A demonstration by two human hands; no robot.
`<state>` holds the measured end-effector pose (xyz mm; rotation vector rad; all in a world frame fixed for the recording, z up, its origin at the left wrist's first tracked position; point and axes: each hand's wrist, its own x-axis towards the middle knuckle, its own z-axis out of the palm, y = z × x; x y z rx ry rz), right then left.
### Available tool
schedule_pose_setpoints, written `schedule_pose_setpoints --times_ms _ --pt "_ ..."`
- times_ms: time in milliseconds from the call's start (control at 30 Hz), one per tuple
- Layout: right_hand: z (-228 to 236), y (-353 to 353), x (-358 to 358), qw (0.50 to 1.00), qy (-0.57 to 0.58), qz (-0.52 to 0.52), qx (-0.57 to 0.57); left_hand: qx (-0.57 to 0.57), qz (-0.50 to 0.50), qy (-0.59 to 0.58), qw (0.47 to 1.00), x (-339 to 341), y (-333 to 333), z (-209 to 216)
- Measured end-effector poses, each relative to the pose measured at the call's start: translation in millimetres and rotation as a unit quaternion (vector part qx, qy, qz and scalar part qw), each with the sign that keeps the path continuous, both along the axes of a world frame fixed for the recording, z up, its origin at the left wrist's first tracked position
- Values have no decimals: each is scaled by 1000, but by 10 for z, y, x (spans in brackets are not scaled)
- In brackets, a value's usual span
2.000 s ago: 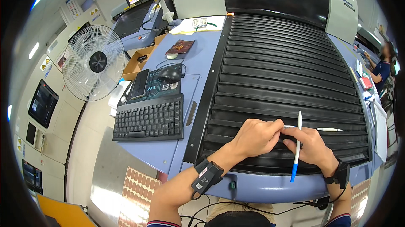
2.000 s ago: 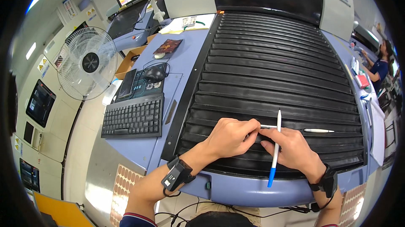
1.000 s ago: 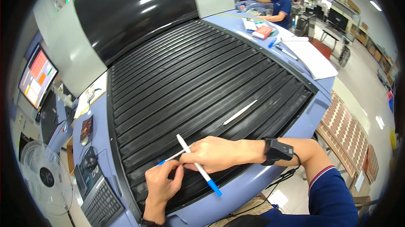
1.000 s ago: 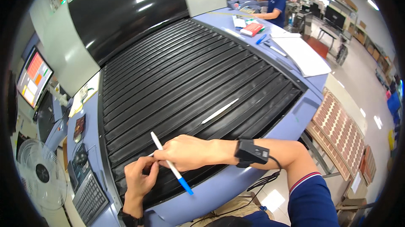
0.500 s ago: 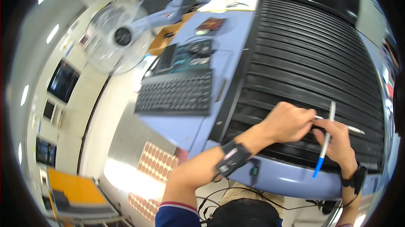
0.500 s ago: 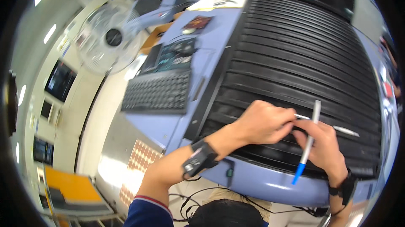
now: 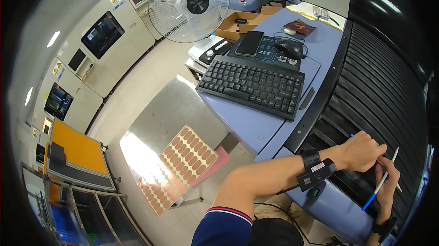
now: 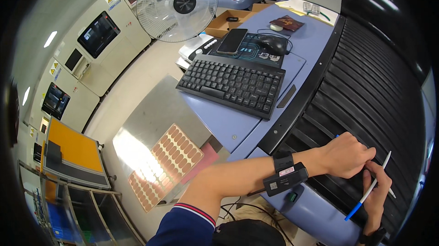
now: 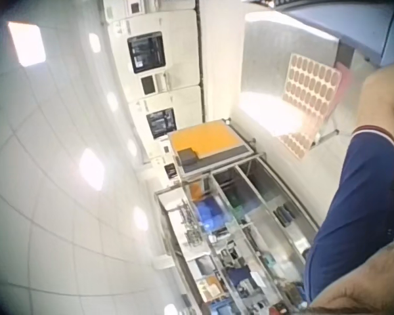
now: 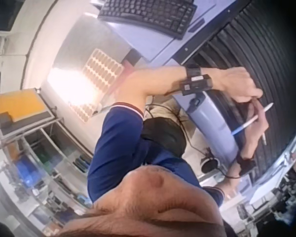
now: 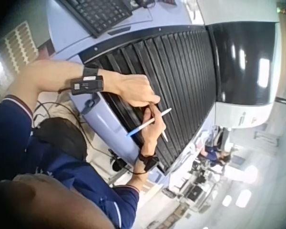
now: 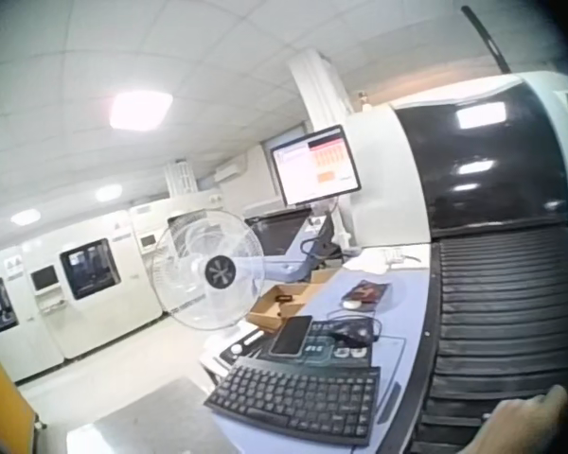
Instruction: The recorder is inspecting and marking circuit boards on a light table or testing station.
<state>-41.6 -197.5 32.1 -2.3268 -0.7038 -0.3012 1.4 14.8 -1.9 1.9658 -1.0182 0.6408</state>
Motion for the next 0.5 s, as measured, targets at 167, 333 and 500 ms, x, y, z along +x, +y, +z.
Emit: schedule_pose_setpoints --times_ms 167,333,500 --pt "-11 -36 -1 1000 -19 -3 4 -8 4 1 1000 -6 -40 15" --pt "-34 -49 -5 1000 -18 11 2 11 0 15 1000 -15 -47 -5" --pt "4 15 -15 1000 0 9 21 -5 1 27 1000 -13 -62 -3"
